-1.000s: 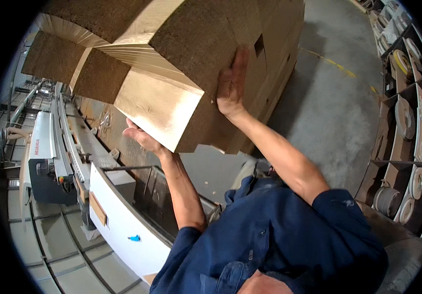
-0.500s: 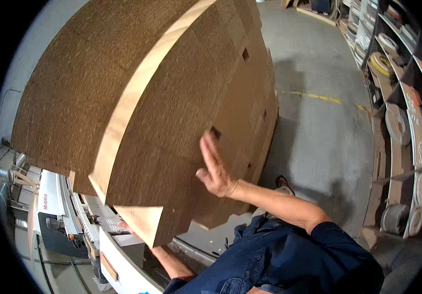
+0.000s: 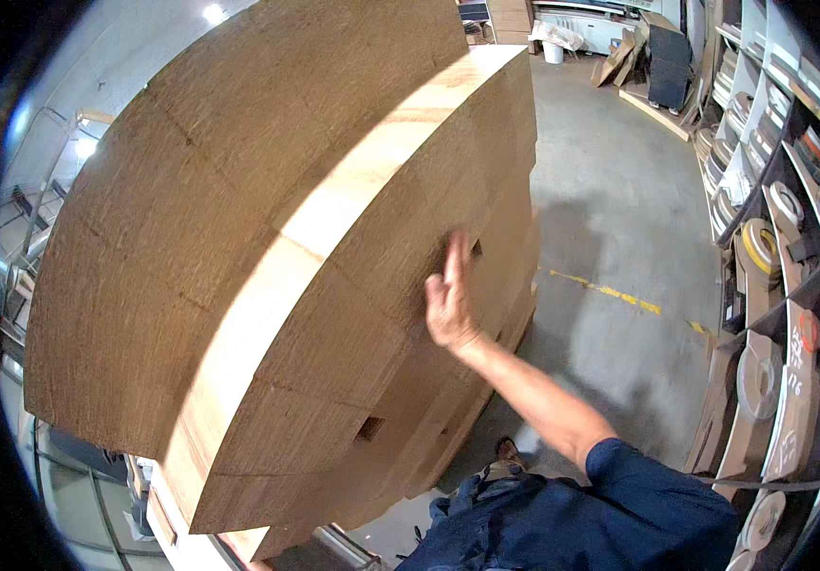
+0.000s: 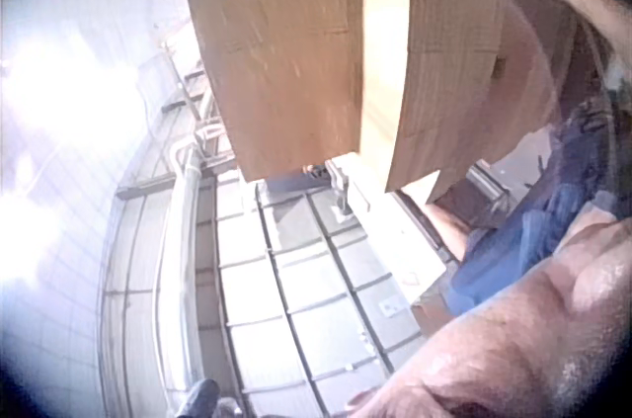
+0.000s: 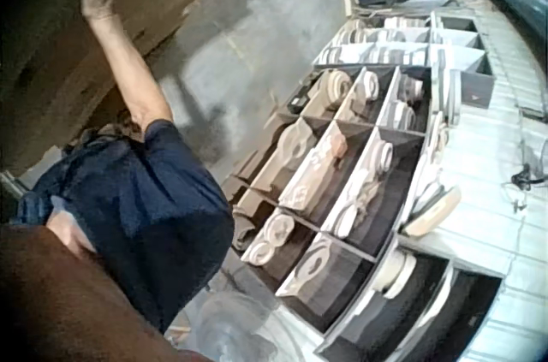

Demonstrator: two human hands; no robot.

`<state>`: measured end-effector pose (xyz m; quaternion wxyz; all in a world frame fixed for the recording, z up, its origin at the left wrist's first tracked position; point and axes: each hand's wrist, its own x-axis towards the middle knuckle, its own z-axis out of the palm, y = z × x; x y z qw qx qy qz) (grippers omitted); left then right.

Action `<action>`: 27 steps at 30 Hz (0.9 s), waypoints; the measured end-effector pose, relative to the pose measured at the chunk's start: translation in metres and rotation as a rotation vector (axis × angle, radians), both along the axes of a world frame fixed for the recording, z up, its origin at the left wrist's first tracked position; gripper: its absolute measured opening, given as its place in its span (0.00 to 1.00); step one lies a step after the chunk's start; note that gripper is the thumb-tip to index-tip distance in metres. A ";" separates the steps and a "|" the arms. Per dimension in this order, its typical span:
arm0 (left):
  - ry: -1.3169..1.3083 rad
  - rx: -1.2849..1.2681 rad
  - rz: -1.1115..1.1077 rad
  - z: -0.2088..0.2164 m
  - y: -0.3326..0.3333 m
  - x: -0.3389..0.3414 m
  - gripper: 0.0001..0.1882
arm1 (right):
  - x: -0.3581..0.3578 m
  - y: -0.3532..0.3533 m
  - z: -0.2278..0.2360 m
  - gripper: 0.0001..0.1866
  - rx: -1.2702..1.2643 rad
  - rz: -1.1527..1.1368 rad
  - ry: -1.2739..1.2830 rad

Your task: The person organizes wooden boards on a worktable and then stacks them onto a large pallet of similar boards, repeating the process.

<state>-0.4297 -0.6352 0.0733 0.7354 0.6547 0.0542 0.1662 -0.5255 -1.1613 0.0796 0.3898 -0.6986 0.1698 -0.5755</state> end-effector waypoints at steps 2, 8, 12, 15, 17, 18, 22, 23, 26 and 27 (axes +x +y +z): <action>0.009 0.107 0.114 0.003 -0.004 -0.009 0.34 | -0.017 -0.056 0.000 0.37 0.000 0.001 0.003; -0.282 0.647 0.678 0.054 0.002 -0.066 0.31 | -0.106 -0.203 -0.081 0.33 0.183 -0.076 0.277; -0.699 0.850 0.559 0.128 -0.035 -0.126 0.29 | -0.156 -0.276 -0.141 0.32 0.493 -0.070 0.330; -0.841 1.251 0.519 0.162 -0.209 -0.143 0.25 | -0.175 -0.320 -0.172 0.27 0.599 0.033 0.356; -0.821 1.373 0.548 0.180 -0.301 -0.138 0.25 | -0.185 -0.325 -0.167 0.25 0.568 0.086 0.417; -0.744 1.456 0.600 0.182 -0.332 -0.131 0.26 | -0.189 -0.333 -0.170 0.25 0.539 0.147 0.410; -0.781 1.527 0.568 0.178 -0.439 -0.103 0.27 | -0.217 -0.369 -0.178 0.24 0.558 0.245 0.486; -0.744 1.518 0.558 0.173 -0.454 -0.097 0.27 | -0.226 -0.383 -0.185 0.23 0.591 0.273 0.556; -0.722 1.556 0.645 0.169 -0.495 -0.092 0.28 | -0.249 -0.418 -0.192 0.23 0.603 0.264 0.738; -0.734 1.571 0.696 0.171 -0.511 -0.091 0.28 | -0.250 -0.430 -0.197 0.19 0.598 0.229 0.667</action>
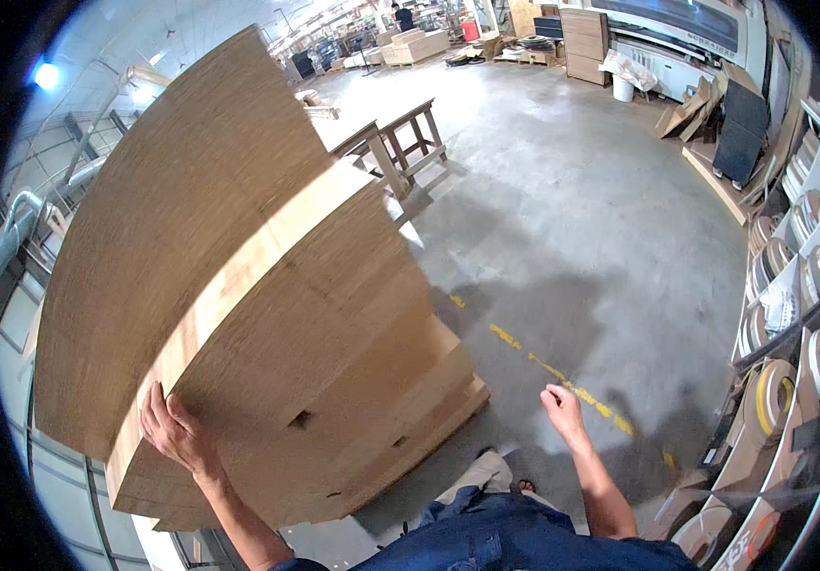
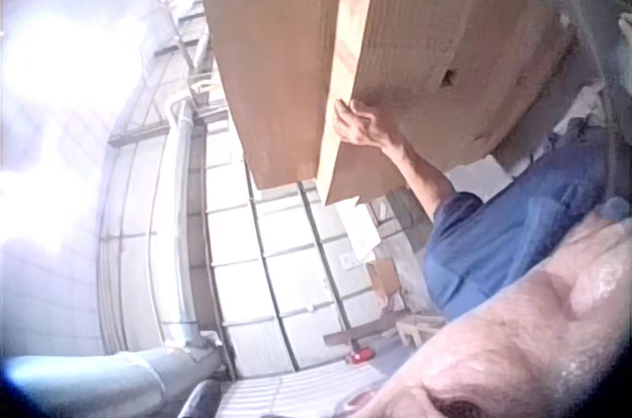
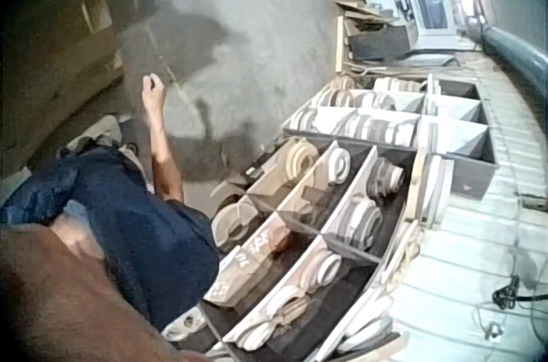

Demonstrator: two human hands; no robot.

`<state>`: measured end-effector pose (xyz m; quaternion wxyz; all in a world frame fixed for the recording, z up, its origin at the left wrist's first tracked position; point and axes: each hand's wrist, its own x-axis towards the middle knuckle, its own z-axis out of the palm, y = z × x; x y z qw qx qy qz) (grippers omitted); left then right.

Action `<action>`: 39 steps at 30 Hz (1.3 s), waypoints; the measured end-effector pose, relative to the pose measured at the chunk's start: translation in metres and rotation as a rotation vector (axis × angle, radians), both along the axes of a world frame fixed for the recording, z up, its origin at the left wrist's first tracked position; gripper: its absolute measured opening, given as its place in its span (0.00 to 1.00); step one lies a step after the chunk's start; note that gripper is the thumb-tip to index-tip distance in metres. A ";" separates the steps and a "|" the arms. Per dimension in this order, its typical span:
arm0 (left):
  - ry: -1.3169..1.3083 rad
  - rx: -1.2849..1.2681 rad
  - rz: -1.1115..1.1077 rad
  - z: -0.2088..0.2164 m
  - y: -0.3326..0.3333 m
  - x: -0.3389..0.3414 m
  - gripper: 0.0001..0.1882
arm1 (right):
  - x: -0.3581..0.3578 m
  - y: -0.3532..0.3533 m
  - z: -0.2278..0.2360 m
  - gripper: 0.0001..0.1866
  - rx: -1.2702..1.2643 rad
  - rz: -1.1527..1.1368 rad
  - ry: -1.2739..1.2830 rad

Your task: The person organizes wooden boards on a worktable and then stacks them onto a large pallet of similar boards, repeating the process.

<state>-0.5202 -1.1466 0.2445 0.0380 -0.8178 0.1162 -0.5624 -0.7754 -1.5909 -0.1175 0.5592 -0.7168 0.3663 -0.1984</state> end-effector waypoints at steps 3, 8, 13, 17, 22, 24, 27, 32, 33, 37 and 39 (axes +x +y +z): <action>0.072 -0.115 0.035 -0.004 -0.048 0.006 0.32 | -0.001 -0.030 -0.023 0.14 -0.004 -0.082 -0.083; 0.024 -0.220 -0.058 -0.002 -0.121 0.000 0.34 | 0.015 -0.089 -0.040 0.12 0.120 0.073 -0.029; 0.003 -0.180 -0.056 -0.006 -0.172 -0.008 0.34 | 0.052 -0.141 -0.012 0.14 0.098 0.263 0.047; 0.007 -0.122 -0.090 -0.003 -0.207 -0.007 0.33 | 0.084 -0.183 0.004 0.14 0.128 0.361 0.133; -0.154 -0.189 -0.084 0.005 -0.230 -0.006 0.33 | 0.115 -0.218 -0.005 0.13 0.244 0.457 0.127; -0.272 -0.237 -0.050 0.010 -0.228 -0.005 0.34 | 0.127 -0.225 -0.005 0.13 0.266 0.534 0.148; -0.327 -0.333 0.017 0.000 -0.228 0.009 0.35 | 0.143 -0.237 0.001 0.14 0.210 0.692 0.154; -0.404 -0.369 0.131 -0.007 -0.232 0.015 0.37 | 0.169 -0.264 0.018 0.15 0.171 0.826 0.257; -0.412 -0.400 0.142 -0.009 -0.233 0.012 0.38 | 0.169 -0.269 0.012 0.17 0.129 0.824 0.228; -0.374 -0.648 0.102 -0.024 -0.226 0.022 0.46 | 0.174 -0.280 -0.006 0.18 0.118 0.842 0.292; -0.376 -0.643 0.030 -0.022 -0.223 0.022 0.46 | 0.176 -0.271 -0.005 0.19 0.153 0.851 0.296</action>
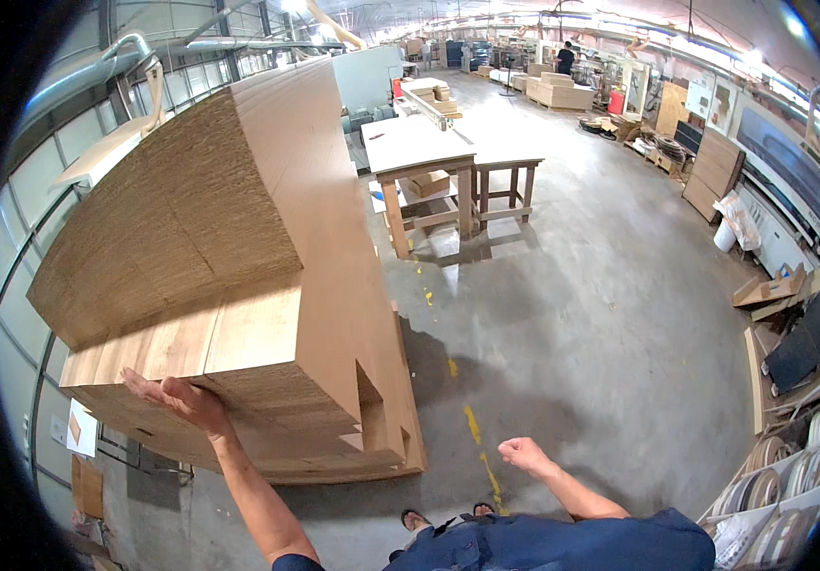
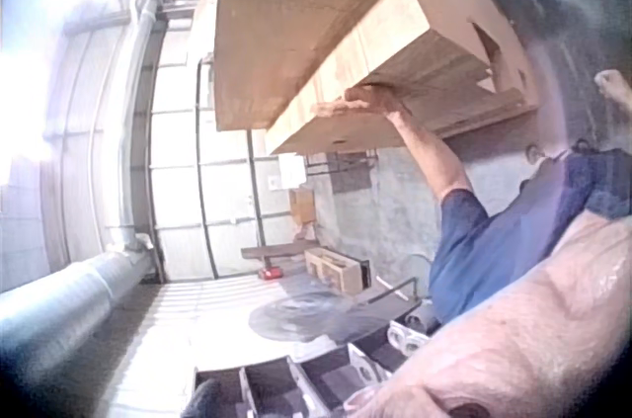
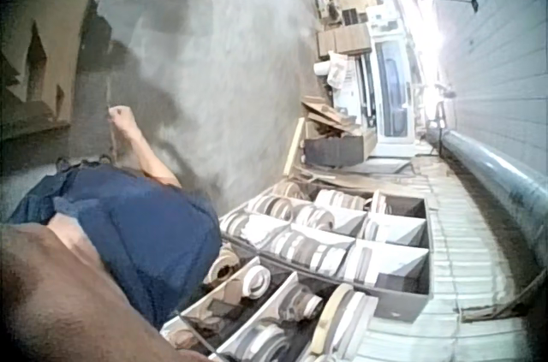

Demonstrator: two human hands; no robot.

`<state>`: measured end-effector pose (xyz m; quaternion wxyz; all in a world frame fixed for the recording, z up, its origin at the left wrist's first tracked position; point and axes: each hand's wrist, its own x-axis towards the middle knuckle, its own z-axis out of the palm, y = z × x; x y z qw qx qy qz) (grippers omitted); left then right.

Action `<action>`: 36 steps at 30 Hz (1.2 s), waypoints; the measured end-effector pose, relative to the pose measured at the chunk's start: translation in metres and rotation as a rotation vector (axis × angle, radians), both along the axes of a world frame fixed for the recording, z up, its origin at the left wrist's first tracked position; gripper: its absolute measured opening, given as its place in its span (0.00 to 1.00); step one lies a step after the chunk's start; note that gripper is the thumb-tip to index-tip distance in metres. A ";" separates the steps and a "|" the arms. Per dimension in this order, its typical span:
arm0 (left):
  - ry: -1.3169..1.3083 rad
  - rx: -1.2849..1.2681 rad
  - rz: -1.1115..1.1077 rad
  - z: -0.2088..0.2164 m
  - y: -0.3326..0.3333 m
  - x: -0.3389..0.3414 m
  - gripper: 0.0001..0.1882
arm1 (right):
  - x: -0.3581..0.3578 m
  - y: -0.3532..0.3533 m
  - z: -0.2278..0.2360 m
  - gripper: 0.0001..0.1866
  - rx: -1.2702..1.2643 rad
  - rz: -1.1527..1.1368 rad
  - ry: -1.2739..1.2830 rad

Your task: The person organizes wooden boards on a worktable and then stacks them onto a large pallet of similar boards, repeating the process.

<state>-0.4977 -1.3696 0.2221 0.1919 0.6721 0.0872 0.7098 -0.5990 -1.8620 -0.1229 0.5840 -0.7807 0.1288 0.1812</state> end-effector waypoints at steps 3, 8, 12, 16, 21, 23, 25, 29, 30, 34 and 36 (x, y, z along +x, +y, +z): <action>0.020 0.060 -0.058 -0.006 -0.004 0.007 0.47 | 0.007 0.011 -0.007 0.20 -0.110 0.106 0.025; 0.174 0.081 -0.097 -0.040 0.013 -0.003 0.48 | 0.011 0.092 0.003 0.23 -0.062 0.127 0.033; 0.236 0.325 -0.064 -0.083 0.036 0.001 0.49 | 0.000 0.161 0.025 0.22 0.052 0.077 -0.015; 0.319 0.415 -0.119 -0.085 0.039 -0.013 0.48 | 0.023 0.186 0.047 0.15 0.034 -0.140 -0.192; 0.285 0.389 -0.107 -0.052 0.064 -0.017 0.47 | 0.078 0.201 0.144 0.23 0.439 -0.379 -0.651; 0.225 0.355 -0.068 -0.035 0.074 -0.012 0.46 | 0.086 0.216 0.201 0.32 0.531 -0.302 -0.698; 0.144 0.264 -0.095 -0.017 0.057 0.001 0.44 | 0.105 0.210 0.233 0.39 0.560 -0.266 -0.776; 0.104 0.286 0.001 -0.007 0.062 0.011 0.45 | 0.121 0.231 0.287 0.49 0.517 0.007 -1.016; 0.094 0.279 0.013 -0.006 0.060 0.014 0.45 | 0.123 0.232 0.298 0.50 0.459 0.063 -1.095; 0.112 0.201 -0.011 -0.010 0.060 0.008 0.46 | 0.130 0.241 0.308 0.51 0.280 0.209 -1.291; 0.061 0.171 0.064 -0.002 0.074 -0.003 0.43 | 0.136 0.246 0.305 0.48 0.189 0.172 -1.354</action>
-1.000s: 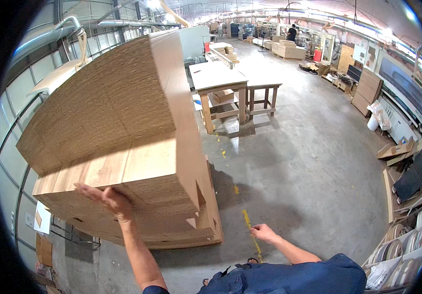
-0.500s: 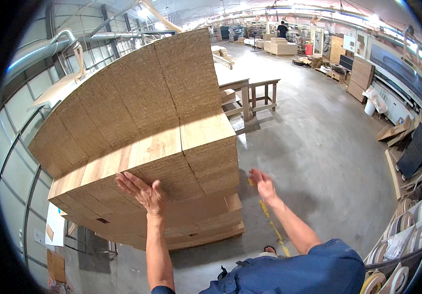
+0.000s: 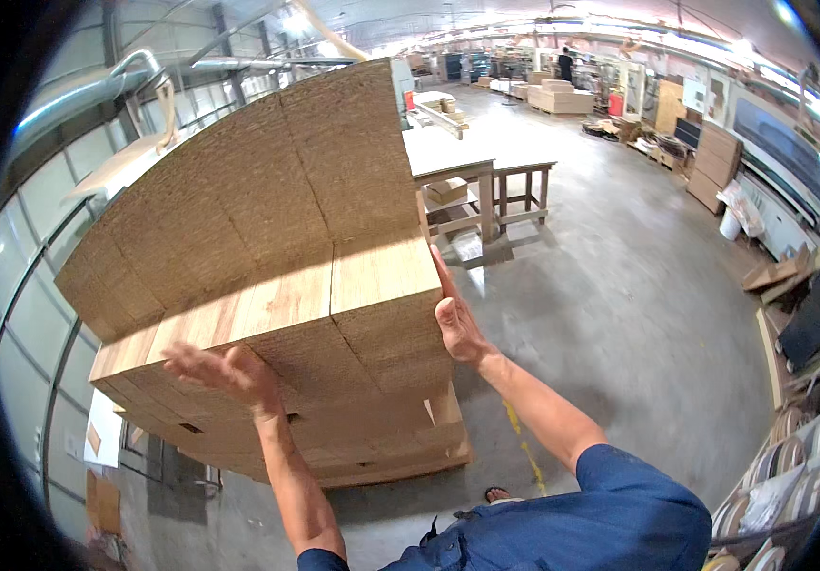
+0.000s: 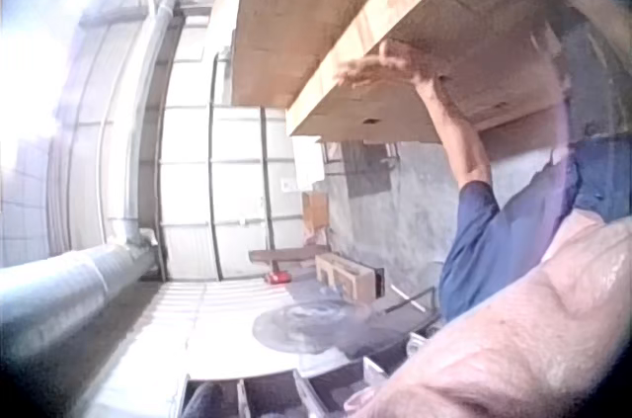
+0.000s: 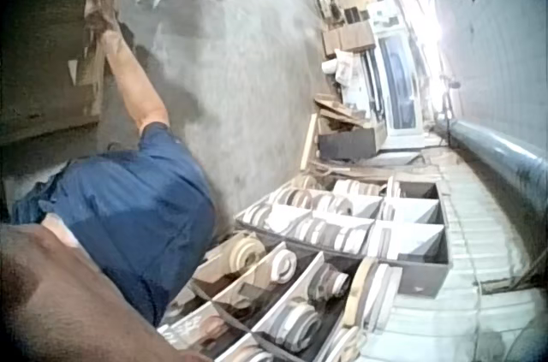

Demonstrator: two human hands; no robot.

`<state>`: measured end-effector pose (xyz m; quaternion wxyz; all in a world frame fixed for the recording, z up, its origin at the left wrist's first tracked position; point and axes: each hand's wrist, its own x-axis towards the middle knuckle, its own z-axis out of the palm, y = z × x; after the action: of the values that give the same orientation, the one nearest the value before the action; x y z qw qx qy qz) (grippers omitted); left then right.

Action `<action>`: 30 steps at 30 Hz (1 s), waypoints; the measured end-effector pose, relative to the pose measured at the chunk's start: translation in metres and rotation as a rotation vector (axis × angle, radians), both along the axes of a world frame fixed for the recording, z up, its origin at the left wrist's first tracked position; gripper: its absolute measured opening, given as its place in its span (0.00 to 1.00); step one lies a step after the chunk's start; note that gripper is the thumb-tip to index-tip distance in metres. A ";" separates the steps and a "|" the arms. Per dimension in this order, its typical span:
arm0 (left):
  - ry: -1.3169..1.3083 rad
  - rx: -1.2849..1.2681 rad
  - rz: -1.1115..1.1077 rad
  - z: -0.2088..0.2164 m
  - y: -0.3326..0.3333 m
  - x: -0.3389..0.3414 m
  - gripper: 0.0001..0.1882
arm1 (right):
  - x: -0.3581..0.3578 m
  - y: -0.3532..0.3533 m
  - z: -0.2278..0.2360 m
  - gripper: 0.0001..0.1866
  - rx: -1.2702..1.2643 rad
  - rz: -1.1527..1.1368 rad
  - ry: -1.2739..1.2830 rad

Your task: The person organizes wooden boards on a worktable and then stacks them onto a large pallet of similar boards, repeating the process.

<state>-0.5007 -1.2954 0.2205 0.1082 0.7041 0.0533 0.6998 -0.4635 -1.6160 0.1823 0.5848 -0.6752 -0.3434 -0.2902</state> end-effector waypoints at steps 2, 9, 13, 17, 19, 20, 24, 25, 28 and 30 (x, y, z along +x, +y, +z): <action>-0.064 -0.099 0.104 0.009 0.010 -0.016 0.41 | 0.016 -0.008 -0.036 0.39 -0.050 -0.126 0.002; -0.030 -0.382 -0.042 0.000 0.000 -0.002 0.44 | 0.050 -0.035 -0.116 0.30 -0.050 -0.322 -0.032; -0.121 -0.439 -0.031 0.022 0.002 -0.021 0.46 | 0.042 -0.026 -0.092 0.34 -0.005 -0.235 -0.038; -0.080 -0.420 -0.045 0.013 0.009 0.005 0.48 | 0.029 -0.021 -0.072 0.41 0.017 -0.076 0.034; -0.094 -0.419 -0.049 0.001 0.012 0.011 0.51 | 0.018 -0.015 -0.050 0.44 0.054 0.085 0.103; -0.096 -0.407 -0.044 -0.001 0.009 0.013 0.51 | 0.009 -0.014 -0.035 0.46 0.084 0.178 0.141; -0.009 -0.466 -0.107 0.003 -0.009 0.011 0.52 | -0.002 -0.011 0.010 0.55 0.201 0.351 0.240; -0.019 -0.443 -0.097 0.009 -0.005 0.007 0.53 | 0.007 -0.013 0.021 0.56 0.241 0.301 0.234; 0.007 -0.408 -0.082 0.010 -0.004 0.008 0.54 | 0.024 -0.025 0.057 0.58 0.347 0.156 0.217; 0.023 -0.402 -0.089 0.010 -0.011 0.009 0.54 | 0.037 -0.018 0.064 0.59 0.319 0.225 0.252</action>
<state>-0.4918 -1.3068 0.2303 0.2767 0.6780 0.1620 0.6614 -0.4262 -1.6341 0.2463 0.7509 -0.5626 -0.2907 -0.1873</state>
